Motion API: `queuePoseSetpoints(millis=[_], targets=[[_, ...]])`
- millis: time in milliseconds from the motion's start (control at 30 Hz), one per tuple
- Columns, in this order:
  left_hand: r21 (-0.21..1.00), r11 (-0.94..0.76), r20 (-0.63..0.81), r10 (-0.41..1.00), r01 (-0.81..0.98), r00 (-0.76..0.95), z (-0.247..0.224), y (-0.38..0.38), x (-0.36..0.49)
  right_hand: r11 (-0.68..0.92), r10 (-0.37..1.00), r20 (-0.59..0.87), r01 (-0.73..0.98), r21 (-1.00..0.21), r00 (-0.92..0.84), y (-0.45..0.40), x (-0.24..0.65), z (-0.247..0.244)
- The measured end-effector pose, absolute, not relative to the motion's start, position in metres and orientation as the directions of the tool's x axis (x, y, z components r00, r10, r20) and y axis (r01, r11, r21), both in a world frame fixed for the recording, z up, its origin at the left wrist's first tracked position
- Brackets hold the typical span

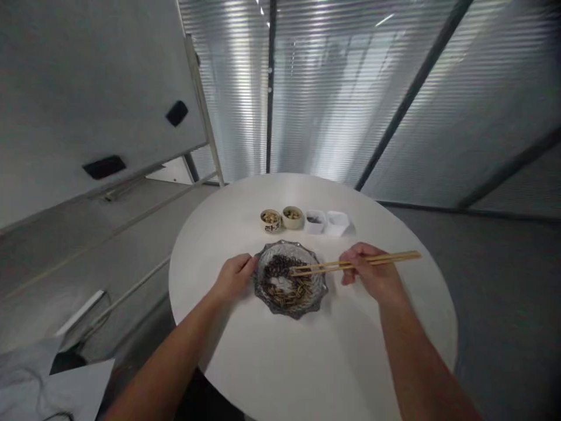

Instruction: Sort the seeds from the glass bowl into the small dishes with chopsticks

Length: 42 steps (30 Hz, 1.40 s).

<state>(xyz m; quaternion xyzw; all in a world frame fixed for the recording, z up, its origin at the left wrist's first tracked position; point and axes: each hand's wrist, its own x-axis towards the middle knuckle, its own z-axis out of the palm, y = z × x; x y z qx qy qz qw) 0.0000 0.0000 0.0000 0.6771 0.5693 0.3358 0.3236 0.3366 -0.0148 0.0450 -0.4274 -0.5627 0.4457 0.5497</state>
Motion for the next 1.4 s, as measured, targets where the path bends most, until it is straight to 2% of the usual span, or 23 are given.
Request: queuePoseSetpoints(millis=[300,733,900,1233,1400], targets=[[0.840,-0.144,0.090,0.988,0.524,0.128,-0.003,0.002,-0.001,0.190,0.982,0.188,0.063,-0.980,-0.026,-0.014,0.327,0.049],[0.833,-0.154,0.108,0.987,0.532,0.117,0.001,0.001,0.001,0.149,0.989,0.149,-0.034,-0.988,0.023,-0.006,0.336,0.036],[0.833,-0.154,0.103,0.987,0.531,0.125,-0.001,0.001,0.000,0.137,0.985,0.128,-0.076,-0.988,0.118,-0.002,0.331,0.032],[0.823,-0.165,0.111,0.985,0.543,0.132,0.000,0.001,-0.001,0.211,0.959,0.141,-0.288,-0.934,0.247,0.003,0.318,0.040],[0.826,-0.159,0.105,0.986,0.540,0.129,-0.002,0.002,0.000,0.212,0.944,0.084,-0.391,-0.895,0.319,0.006,0.322,0.042]])
